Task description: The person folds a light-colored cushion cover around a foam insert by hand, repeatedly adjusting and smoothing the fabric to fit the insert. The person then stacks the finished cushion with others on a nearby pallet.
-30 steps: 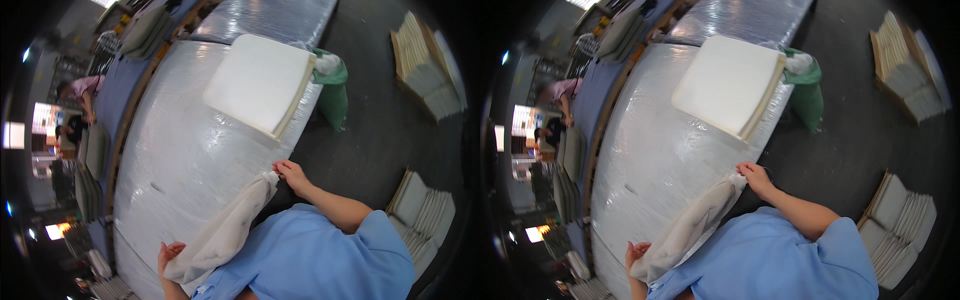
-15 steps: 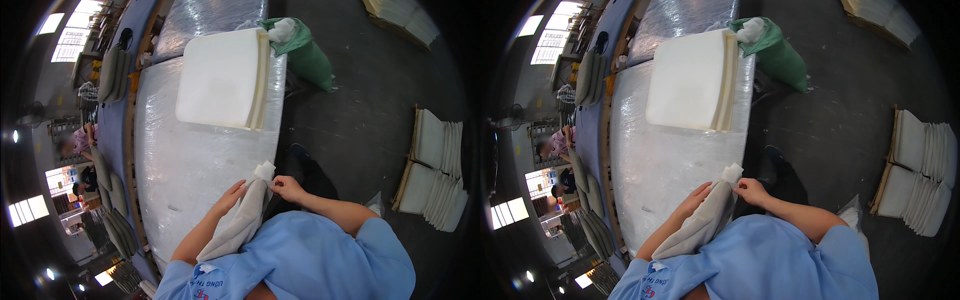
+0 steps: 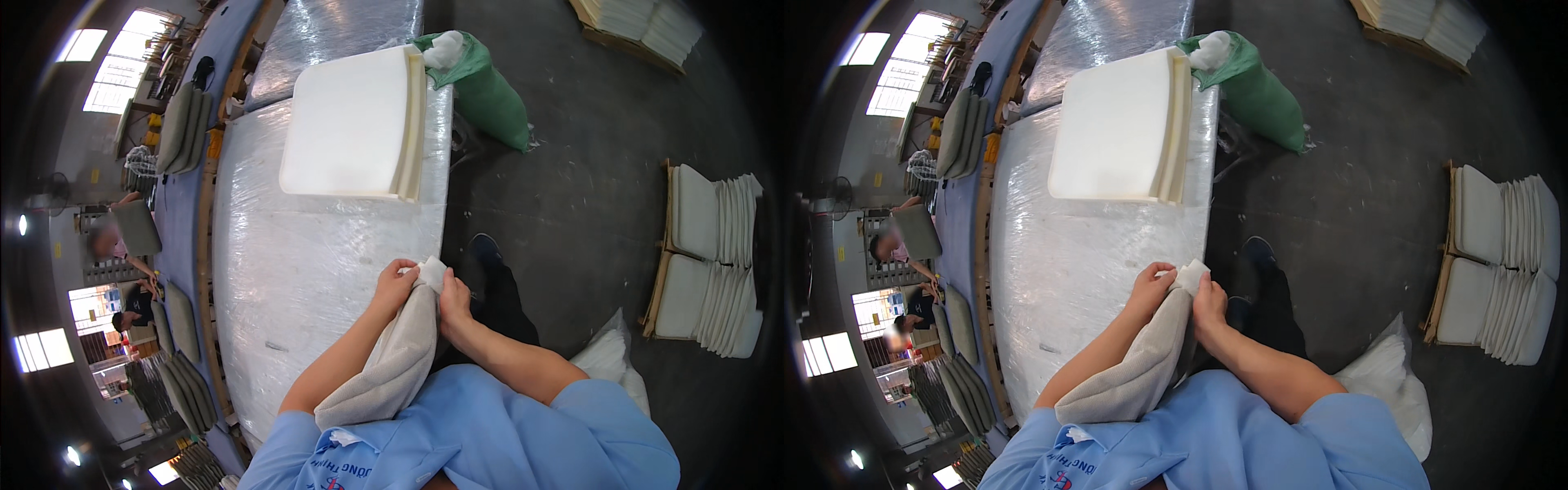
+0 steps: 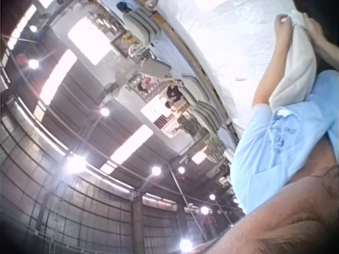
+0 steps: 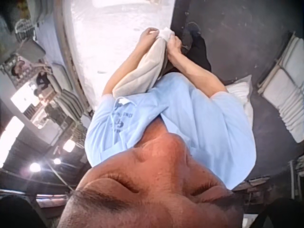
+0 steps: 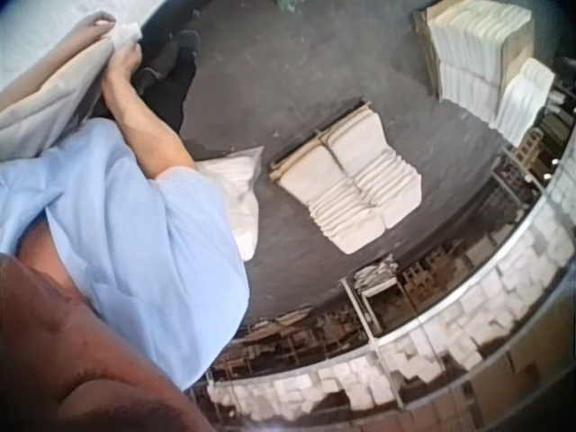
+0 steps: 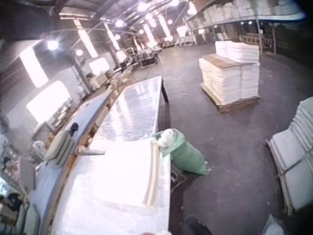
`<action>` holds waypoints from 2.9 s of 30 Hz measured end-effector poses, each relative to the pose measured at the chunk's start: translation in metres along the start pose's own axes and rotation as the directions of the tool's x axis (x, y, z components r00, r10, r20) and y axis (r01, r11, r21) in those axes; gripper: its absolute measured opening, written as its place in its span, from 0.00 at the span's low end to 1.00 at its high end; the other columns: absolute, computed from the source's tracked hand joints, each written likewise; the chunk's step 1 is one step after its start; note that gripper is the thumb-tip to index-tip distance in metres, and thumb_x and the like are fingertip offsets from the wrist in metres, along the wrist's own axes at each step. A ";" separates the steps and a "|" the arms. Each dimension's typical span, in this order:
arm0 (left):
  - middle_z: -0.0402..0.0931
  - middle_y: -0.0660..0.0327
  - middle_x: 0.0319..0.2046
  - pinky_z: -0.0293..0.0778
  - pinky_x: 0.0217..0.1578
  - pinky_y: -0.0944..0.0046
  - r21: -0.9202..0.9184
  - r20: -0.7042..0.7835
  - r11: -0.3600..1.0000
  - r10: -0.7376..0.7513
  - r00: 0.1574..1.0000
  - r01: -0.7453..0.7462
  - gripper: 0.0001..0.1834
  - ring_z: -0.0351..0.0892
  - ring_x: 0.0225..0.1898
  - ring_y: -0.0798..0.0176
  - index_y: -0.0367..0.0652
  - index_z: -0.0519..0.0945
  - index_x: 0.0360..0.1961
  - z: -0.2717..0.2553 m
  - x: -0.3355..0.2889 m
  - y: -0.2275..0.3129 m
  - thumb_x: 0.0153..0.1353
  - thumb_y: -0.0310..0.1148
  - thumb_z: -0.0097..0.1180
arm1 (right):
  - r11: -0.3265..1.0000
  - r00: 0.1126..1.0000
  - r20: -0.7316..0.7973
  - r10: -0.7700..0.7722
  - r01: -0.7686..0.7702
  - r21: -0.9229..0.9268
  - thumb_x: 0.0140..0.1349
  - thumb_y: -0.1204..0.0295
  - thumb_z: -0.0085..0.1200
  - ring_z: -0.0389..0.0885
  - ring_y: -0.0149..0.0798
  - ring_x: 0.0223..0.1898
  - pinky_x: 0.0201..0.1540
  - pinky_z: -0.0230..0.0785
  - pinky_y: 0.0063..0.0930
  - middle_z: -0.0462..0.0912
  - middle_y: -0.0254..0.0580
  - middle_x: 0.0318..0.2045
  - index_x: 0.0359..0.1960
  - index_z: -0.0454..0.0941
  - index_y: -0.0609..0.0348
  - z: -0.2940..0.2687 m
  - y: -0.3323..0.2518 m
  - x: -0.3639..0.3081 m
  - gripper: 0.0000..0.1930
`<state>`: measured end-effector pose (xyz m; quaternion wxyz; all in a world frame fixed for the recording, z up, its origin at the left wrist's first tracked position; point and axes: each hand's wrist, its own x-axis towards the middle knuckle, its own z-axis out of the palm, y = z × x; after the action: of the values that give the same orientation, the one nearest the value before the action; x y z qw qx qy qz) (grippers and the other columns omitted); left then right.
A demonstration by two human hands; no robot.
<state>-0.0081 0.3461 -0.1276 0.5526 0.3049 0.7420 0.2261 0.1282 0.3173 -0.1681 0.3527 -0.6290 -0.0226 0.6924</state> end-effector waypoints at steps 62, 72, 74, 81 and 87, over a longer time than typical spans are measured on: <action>0.83 0.38 0.46 0.75 0.52 0.47 0.475 -0.016 0.869 -0.150 0.989 0.140 0.36 0.82 0.51 0.38 0.36 0.86 0.41 -0.018 0.045 -0.080 0.73 0.61 0.42 | 0.972 0.972 -0.059 0.227 -0.223 0.074 0.73 0.32 0.33 0.83 0.51 0.58 0.63 0.71 0.42 0.87 0.56 0.50 0.52 0.84 0.70 -0.046 0.083 0.080 0.46; 0.84 0.41 0.32 0.76 0.42 0.39 0.544 -0.204 0.838 0.186 0.961 -0.047 0.30 0.82 0.37 0.32 0.36 0.83 0.32 -0.005 0.058 -0.101 0.77 0.52 0.41 | 0.914 0.925 0.071 0.374 -0.380 0.144 0.74 0.33 0.33 0.82 0.51 0.59 0.64 0.71 0.42 0.86 0.56 0.52 0.55 0.82 0.69 -0.093 0.101 0.042 0.45; 0.83 0.41 0.30 0.76 0.41 0.39 0.584 -0.196 0.809 0.214 0.957 -0.061 0.30 0.82 0.35 0.32 0.38 0.83 0.30 -0.003 0.066 -0.106 0.76 0.52 0.42 | 0.911 0.919 0.074 0.386 -0.393 0.124 0.74 0.33 0.33 0.82 0.51 0.59 0.64 0.71 0.42 0.85 0.55 0.52 0.55 0.82 0.69 -0.095 0.099 0.039 0.45; 0.85 0.41 0.38 0.76 0.49 0.40 0.482 -0.088 0.876 0.086 0.992 -0.033 0.34 0.83 0.44 0.34 0.39 0.86 0.40 -0.023 0.049 -0.110 0.78 0.55 0.35 | 0.907 0.906 0.089 0.413 -0.418 0.046 0.74 0.33 0.33 0.81 0.50 0.60 0.64 0.71 0.42 0.85 0.55 0.53 0.57 0.80 0.69 -0.112 0.096 0.023 0.44; 0.85 0.41 0.44 0.73 0.55 0.40 0.426 -0.097 0.888 -0.142 0.985 0.170 0.36 0.82 0.50 0.36 0.39 0.87 0.45 -0.054 -0.009 -0.157 0.79 0.56 0.30 | 0.897 0.892 0.094 0.442 -0.442 -0.023 0.75 0.34 0.33 0.81 0.50 0.61 0.64 0.71 0.42 0.84 0.55 0.55 0.58 0.79 0.68 -0.131 0.084 0.014 0.43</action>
<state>-0.0900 0.2285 -0.2116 0.4640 0.3520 0.8127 0.0199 0.2063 0.2077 -0.2475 0.1843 -0.5837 0.1038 0.7839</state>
